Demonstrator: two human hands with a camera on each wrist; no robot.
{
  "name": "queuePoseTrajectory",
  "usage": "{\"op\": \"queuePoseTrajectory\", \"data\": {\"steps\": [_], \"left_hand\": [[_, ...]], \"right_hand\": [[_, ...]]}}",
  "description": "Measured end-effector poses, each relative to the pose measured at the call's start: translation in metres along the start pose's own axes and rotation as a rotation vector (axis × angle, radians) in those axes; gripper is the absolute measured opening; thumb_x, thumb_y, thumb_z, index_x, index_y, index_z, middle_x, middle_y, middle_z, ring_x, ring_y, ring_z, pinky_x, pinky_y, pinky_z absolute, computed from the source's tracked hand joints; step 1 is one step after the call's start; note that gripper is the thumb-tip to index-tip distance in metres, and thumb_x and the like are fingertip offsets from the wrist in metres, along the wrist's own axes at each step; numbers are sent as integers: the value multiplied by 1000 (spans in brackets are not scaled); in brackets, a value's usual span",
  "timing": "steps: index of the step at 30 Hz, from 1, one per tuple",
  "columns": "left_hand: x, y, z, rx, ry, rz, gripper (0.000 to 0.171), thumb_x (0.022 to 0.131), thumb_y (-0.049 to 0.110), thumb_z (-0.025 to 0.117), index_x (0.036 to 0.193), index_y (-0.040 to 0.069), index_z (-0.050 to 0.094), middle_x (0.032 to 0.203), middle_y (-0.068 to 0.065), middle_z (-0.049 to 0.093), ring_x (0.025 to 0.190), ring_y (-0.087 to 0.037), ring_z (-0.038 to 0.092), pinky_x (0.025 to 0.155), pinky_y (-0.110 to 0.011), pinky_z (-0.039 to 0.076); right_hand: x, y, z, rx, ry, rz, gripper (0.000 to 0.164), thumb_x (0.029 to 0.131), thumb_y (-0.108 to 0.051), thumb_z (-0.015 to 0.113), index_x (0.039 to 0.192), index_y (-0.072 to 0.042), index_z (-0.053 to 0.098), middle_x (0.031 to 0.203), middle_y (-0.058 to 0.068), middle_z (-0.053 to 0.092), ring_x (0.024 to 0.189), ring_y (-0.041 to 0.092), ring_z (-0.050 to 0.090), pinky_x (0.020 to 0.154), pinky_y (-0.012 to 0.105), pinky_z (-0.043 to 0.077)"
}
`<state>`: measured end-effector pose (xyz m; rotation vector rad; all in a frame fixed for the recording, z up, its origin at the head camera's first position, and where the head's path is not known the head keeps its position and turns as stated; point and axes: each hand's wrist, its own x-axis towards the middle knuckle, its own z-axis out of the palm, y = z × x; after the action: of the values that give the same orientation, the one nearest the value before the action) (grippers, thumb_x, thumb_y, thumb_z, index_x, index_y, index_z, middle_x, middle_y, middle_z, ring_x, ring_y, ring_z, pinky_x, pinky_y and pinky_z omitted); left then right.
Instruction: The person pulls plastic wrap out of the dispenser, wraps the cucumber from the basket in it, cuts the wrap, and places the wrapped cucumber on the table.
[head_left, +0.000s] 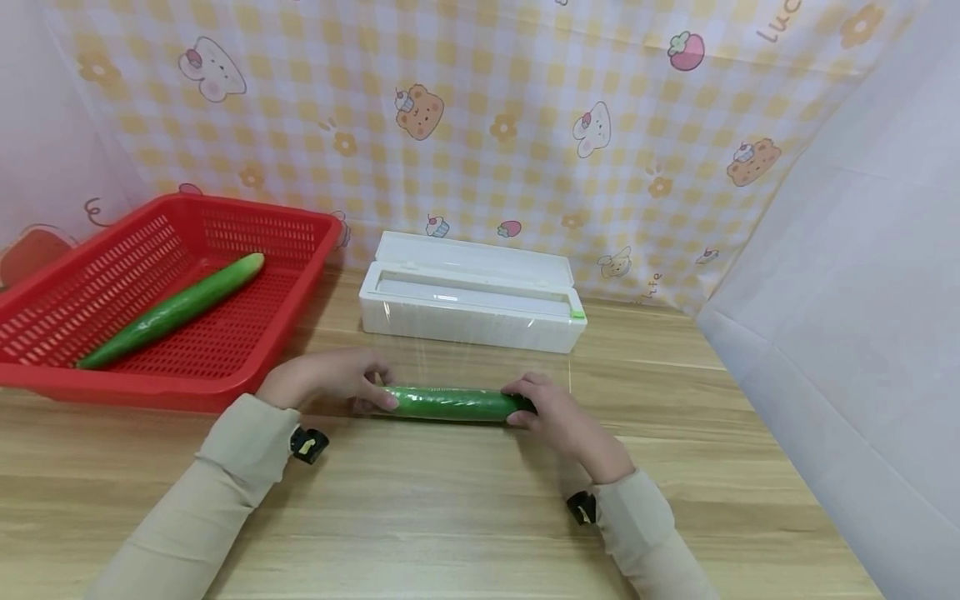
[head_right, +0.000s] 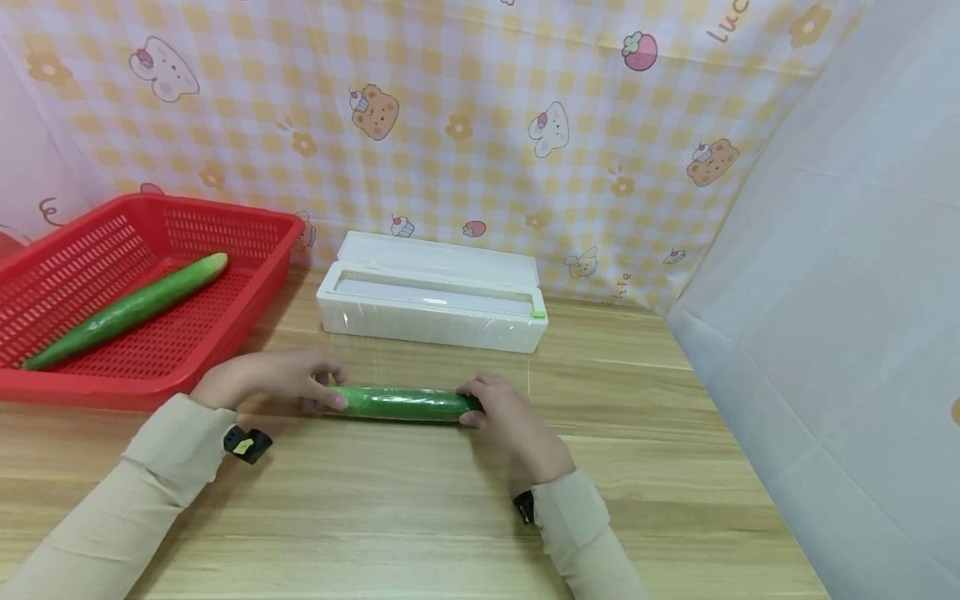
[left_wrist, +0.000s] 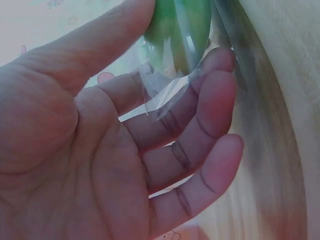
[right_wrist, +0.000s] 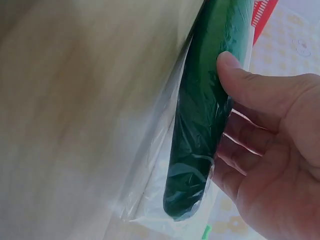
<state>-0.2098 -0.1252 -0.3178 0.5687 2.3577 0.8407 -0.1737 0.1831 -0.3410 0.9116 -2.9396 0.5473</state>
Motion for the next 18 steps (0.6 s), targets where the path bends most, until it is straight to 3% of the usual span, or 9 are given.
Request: {"op": "queuePoseTrajectory", "data": {"steps": [9, 18], "left_hand": [[3, -6, -2, -14, -39, -3, 19, 92, 24, 57, 85, 6, 60, 72, -4, 56, 65, -15, 52, 59, -25, 42], [2, -4, -2, -29, -33, 7, 25, 96, 25, 50, 85, 3, 58, 69, -4, 53, 62, -14, 49, 58, -25, 40]], "right_hand": [[6, 6, -5, 128, -59, 76, 24, 86, -12, 64, 107, 0, 59, 103, 10, 64, 97, 23, 59, 87, 40, 48], [14, 11, -7, 57, -113, 39, 24, 89, -11, 60, 110, 1, 60, 106, 12, 64, 99, 25, 59, 88, 42, 47]]}}
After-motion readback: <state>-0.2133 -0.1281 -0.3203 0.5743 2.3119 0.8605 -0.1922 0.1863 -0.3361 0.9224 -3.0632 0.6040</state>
